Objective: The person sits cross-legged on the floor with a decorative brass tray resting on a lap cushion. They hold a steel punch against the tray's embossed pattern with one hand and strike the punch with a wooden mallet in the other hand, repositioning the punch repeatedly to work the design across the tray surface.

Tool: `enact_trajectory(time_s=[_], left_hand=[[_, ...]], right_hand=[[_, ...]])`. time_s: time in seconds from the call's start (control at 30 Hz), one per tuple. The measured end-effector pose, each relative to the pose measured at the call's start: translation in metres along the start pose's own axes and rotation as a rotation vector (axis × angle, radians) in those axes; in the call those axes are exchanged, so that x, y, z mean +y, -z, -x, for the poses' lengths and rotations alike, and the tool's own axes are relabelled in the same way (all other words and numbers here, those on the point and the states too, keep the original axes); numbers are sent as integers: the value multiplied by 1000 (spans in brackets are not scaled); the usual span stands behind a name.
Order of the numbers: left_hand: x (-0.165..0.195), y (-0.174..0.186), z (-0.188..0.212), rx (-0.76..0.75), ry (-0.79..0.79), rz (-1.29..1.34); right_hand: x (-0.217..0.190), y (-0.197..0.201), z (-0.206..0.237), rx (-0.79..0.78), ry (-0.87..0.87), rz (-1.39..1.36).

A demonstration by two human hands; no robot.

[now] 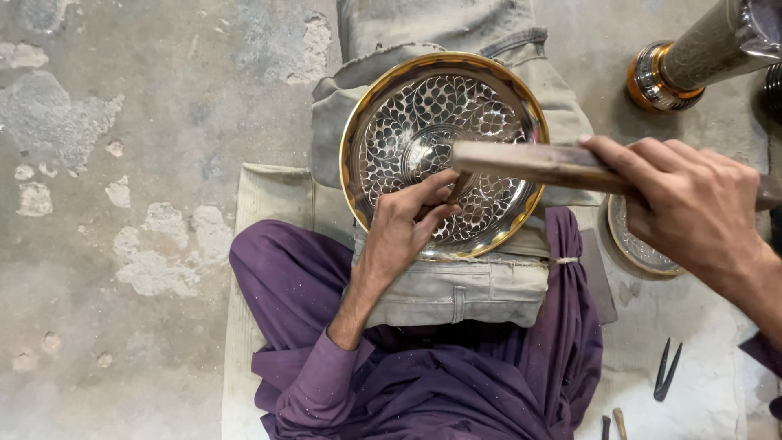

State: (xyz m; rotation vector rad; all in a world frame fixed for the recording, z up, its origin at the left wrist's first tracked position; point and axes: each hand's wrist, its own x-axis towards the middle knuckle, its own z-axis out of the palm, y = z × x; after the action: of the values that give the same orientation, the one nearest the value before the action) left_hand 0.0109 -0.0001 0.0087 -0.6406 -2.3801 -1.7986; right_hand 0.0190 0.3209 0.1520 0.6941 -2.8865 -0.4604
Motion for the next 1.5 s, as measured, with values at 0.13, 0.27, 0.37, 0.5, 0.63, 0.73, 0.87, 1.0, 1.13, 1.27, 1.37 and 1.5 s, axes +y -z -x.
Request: enact_trajectory(time_s=[0.13,0.27,0.37,0.5,0.63,0.73,0.87,1.0,1.13,1.27,1.37,1.5], left_hand=[[-1,-1,0,25,-27,-21],[1,0,-1,19,-4,-20],[4,1,1,25,8,-2],[5,4,2,26,4,9],[3,3,0,-8,12,3],[0,2,0,-7,-6,-10],[-2,0,0,15,-19,-33],[-1,0,-1,8,12,-48],[3,2,-1,9,29,-7],[5,5,-1,7,10,12],[6,5,-1,-19,39,-10],[7,6,-1,-21,-1,-20]], right_hand=[[2,3,-2,-48,-212,-352],[-1,14,-3,-23,31,176],[-8,17,-8,132,-171,-530],[-10,18,-8,-42,-22,68],[-13,16,-6,54,-171,-416],[-13,15,-4,-47,-100,-118],[-7,12,-5,46,-186,-346],[-1,13,-7,21,-42,-138],[-8,13,-11,5,-241,-380],[-12,15,-9,3,12,52],[-9,12,-9,150,-97,-397],[-2,6,-5,-25,-110,-217]])
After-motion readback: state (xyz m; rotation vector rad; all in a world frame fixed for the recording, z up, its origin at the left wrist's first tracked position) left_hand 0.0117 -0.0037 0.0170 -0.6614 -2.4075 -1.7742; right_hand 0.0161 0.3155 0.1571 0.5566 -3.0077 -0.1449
